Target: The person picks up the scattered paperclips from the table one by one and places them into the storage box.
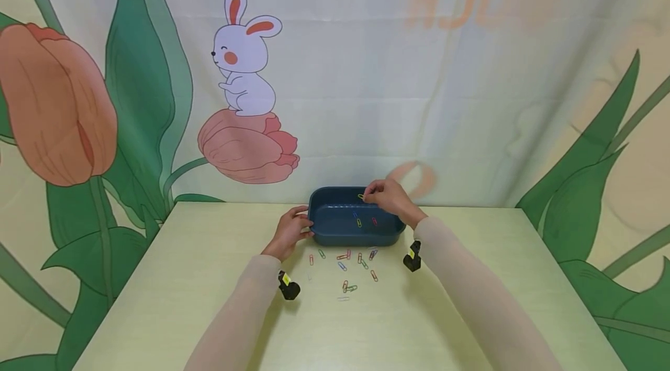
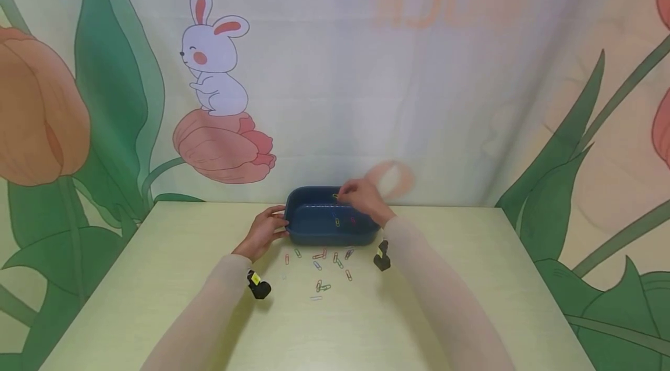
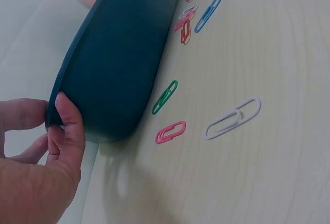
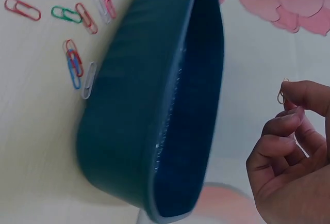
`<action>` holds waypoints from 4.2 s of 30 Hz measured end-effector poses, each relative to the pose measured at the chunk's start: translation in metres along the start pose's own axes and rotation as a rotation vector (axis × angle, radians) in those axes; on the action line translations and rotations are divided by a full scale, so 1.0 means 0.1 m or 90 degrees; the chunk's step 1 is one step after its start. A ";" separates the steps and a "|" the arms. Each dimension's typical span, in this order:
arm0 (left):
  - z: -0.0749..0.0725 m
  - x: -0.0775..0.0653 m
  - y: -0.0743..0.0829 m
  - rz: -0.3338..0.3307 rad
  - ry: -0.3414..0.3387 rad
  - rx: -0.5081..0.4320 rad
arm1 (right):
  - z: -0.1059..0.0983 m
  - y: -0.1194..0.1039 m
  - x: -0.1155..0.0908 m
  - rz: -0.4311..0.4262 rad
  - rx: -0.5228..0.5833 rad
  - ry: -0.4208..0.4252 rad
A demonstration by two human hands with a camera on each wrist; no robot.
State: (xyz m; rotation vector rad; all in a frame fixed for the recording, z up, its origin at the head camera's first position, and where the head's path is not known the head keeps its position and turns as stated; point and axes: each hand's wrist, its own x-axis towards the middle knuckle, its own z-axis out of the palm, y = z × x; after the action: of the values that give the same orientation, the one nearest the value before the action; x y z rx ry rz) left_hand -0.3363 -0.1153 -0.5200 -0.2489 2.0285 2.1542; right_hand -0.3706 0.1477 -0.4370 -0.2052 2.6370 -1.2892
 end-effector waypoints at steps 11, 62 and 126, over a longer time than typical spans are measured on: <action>0.04 -0.01 0.00 0.013 0.005 0.001 | 0.04 0.27 0.21 0.037 0.010 0.041; 0.01 0.00 0.00 -0.006 0.006 0.009 | -0.03 0.54 -0.61 -0.064 -0.037 0.009; 0.00 0.04 -0.04 -0.012 0.001 0.004 | 1.23 0.71 -1.29 -0.123 -0.068 -0.096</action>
State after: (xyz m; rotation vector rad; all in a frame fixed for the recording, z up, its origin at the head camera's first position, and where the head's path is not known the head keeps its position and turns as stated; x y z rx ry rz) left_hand -0.3392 -0.1151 -0.5249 -0.2674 2.0240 2.1372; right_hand -0.2190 0.1238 -0.5522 -0.5636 2.6090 -1.1367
